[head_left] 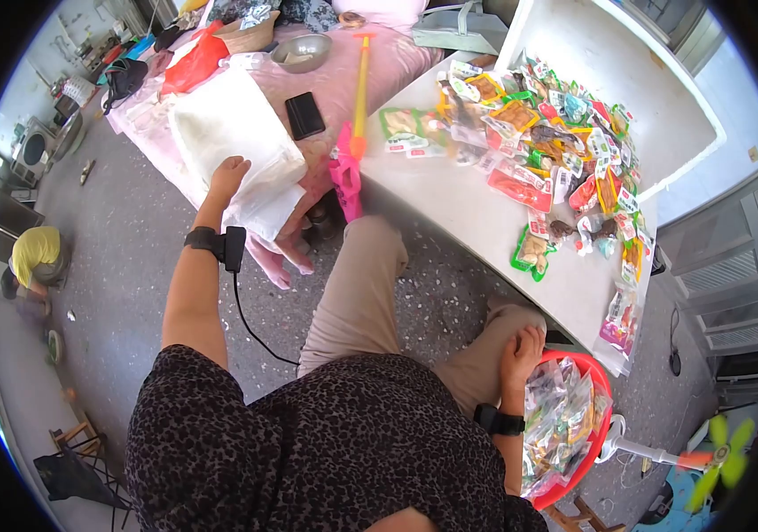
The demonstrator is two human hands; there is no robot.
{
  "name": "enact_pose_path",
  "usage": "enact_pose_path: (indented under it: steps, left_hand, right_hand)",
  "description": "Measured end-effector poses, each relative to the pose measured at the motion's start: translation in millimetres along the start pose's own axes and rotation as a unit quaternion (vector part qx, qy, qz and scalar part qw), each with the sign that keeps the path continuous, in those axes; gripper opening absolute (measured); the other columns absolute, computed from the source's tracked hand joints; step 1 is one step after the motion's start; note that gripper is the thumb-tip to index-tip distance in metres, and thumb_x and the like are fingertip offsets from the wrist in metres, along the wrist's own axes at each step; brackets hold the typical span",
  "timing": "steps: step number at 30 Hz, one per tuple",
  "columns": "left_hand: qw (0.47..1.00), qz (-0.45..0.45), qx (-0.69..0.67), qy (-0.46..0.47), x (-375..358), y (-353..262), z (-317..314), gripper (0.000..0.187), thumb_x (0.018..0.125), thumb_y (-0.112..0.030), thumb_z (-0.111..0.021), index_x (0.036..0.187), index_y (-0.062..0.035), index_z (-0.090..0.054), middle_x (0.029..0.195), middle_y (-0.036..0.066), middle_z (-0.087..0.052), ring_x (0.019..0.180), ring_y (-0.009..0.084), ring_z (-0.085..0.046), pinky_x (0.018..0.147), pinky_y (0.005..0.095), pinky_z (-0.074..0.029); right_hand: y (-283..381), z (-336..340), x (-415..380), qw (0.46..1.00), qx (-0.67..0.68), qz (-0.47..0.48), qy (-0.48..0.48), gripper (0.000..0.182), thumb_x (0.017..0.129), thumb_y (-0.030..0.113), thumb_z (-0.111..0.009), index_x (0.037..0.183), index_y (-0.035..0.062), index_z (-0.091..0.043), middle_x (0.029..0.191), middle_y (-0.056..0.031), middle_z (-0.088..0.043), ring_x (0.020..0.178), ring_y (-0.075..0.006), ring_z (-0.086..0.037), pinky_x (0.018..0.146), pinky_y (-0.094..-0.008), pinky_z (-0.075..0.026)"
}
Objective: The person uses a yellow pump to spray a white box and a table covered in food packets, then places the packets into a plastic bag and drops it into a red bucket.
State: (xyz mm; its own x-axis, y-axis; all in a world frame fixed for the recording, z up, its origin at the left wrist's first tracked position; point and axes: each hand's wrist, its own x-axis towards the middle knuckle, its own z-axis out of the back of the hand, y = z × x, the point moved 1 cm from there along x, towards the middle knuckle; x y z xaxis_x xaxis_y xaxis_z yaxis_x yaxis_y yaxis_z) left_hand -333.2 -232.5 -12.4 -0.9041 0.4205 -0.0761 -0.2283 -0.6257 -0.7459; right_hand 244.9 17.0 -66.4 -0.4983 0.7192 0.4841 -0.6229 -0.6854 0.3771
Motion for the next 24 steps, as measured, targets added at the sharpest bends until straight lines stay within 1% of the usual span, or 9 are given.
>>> enact_pose_path:
  steps: [3, 4, 6, 9, 12, 14, 17, 19, 24]
  left_hand:
    - [0.987, -0.064, 0.135, -0.066, 3.4, 14.8, -1.3, 0.045, 0.070, -0.030, -0.054, 0.101, 0.0015, -0.052, 0.100, 0.020, -0.054, 0.097, 0.0298, -0.050, 0.084, 0.0333, -0.038]
    - [0.975, -0.087, 0.202, -0.036, 4.7, 20.2, -2.2, 0.046, 0.069, -0.031, -0.054, 0.103, -0.0004, -0.052, 0.101, 0.019, -0.053, 0.097, 0.0303, -0.050, 0.084, 0.0339, -0.038]
    - [0.971, -0.041, 0.236, 0.003, 7.8, 24.3, -9.5, 0.043, 0.069, -0.030, -0.052, 0.102, -0.0023, -0.053, 0.101, 0.019, -0.054, 0.096, 0.0316, -0.050, 0.084, 0.0352, -0.038]
    - [0.961, -0.015, 0.274, 0.012, 6.9, 18.0, -13.4, 0.030, 0.070, -0.022, -0.044, 0.089, -0.0037, -0.058, 0.095, 0.019, -0.056, 0.087, 0.0340, -0.053, 0.077, 0.0405, -0.042]
    - [0.947, -0.010, 0.321, 0.004, -2.3, 6.4, -15.2, 0.023, 0.069, -0.012, -0.044, 0.084, -0.0032, -0.059, 0.092, 0.017, -0.057, 0.086, 0.0315, -0.055, 0.074, 0.0389, -0.044]
    - [0.938, -0.067, 0.338, -0.017, 0.4, 15.4, -19.3, 0.020, 0.066, -0.012, -0.047, 0.081, -0.0042, -0.059, 0.086, 0.016, -0.058, 0.082, 0.0298, -0.056, 0.071, 0.0381, -0.045]
    - [0.953, -0.065, 0.294, -0.040, -2.2, 17.1, -21.2, 0.018, 0.065, -0.014, -0.050, 0.077, -0.0034, -0.060, 0.079, 0.016, -0.059, 0.078, 0.0305, -0.057, 0.069, 0.0375, -0.045]
    - [0.970, -0.063, 0.214, -0.097, 1.3, 22.0, -25.4, 0.024, 0.065, -0.017, -0.050, 0.082, -0.0025, -0.059, 0.084, 0.017, -0.058, 0.082, 0.0311, -0.055, 0.074, 0.0372, -0.043]
    - [0.971, -0.056, 0.232, 0.006, -4.2, 8.2, -12.1, 0.031, 0.068, -0.024, -0.047, 0.089, -0.0034, -0.058, 0.091, 0.018, -0.057, 0.087, 0.0319, -0.053, 0.076, 0.0372, -0.041]
  right_hand:
    - [1.9, 0.9, 0.8, 1.000, -0.008, 0.004, -0.003, 0.017, 0.064, 0.005, -0.054, 0.080, 0.0008, -0.053, 0.094, -0.0139, -0.052, 0.098, -0.0346, -0.043, 0.085, -0.0430, -0.033]
    - [2.3, 0.1, 1.7, 1.000, -0.011, 0.008, -0.003, 0.016, 0.064, 0.004, -0.054, 0.080, 0.0005, -0.053, 0.094, -0.0140, -0.052, 0.098, -0.0346, -0.043, 0.085, -0.0431, -0.033]
    - [-1.9, -1.3, -0.9, 1.000, -0.009, 0.019, -0.007, 0.016, 0.064, 0.004, -0.053, 0.079, -0.0001, -0.052, 0.093, -0.0144, -0.051, 0.097, -0.0352, -0.043, 0.086, -0.0435, -0.033]
    - [-9.2, -6.9, -5.0, 0.999, -0.004, 0.045, -0.006, 0.016, 0.066, 0.002, -0.051, 0.082, -0.0015, -0.051, 0.094, -0.0164, -0.051, 0.099, -0.0368, -0.043, 0.088, -0.0440, -0.032]
    - [-18.1, -10.2, -9.2, 0.998, -0.017, 0.064, -0.007, 0.016, 0.069, 0.004, -0.051, 0.083, -0.0032, -0.051, 0.095, -0.0173, -0.051, 0.099, -0.0374, -0.043, 0.088, -0.0450, -0.032]
    - [-22.8, -10.3, -11.6, 0.998, -0.016, 0.066, 0.004, 0.015, 0.071, 0.005, -0.050, 0.083, -0.0040, -0.051, 0.095, -0.0184, -0.051, 0.098, -0.0376, -0.043, 0.088, -0.0454, -0.032]
    - [-21.6, -7.4, -9.4, 0.998, 0.001, 0.068, 0.010, 0.014, 0.073, 0.006, -0.050, 0.082, -0.0044, -0.050, 0.092, -0.0195, -0.051, 0.097, -0.0381, -0.043, 0.088, -0.0468, -0.031]
    - [-16.7, -5.9, -8.7, 0.998, 0.002, 0.064, 0.013, 0.013, 0.073, 0.005, -0.049, 0.082, -0.0046, -0.050, 0.092, -0.0197, -0.051, 0.097, -0.0383, -0.043, 0.089, -0.0474, -0.030]
    - [-15.0, -5.1, -8.2, 0.998, -0.029, 0.029, 0.042, 0.018, 0.075, 0.010, -0.048, 0.082, -0.0060, -0.052, 0.098, -0.0223, -0.050, 0.097, -0.0373, -0.044, 0.087, -0.0443, -0.033]
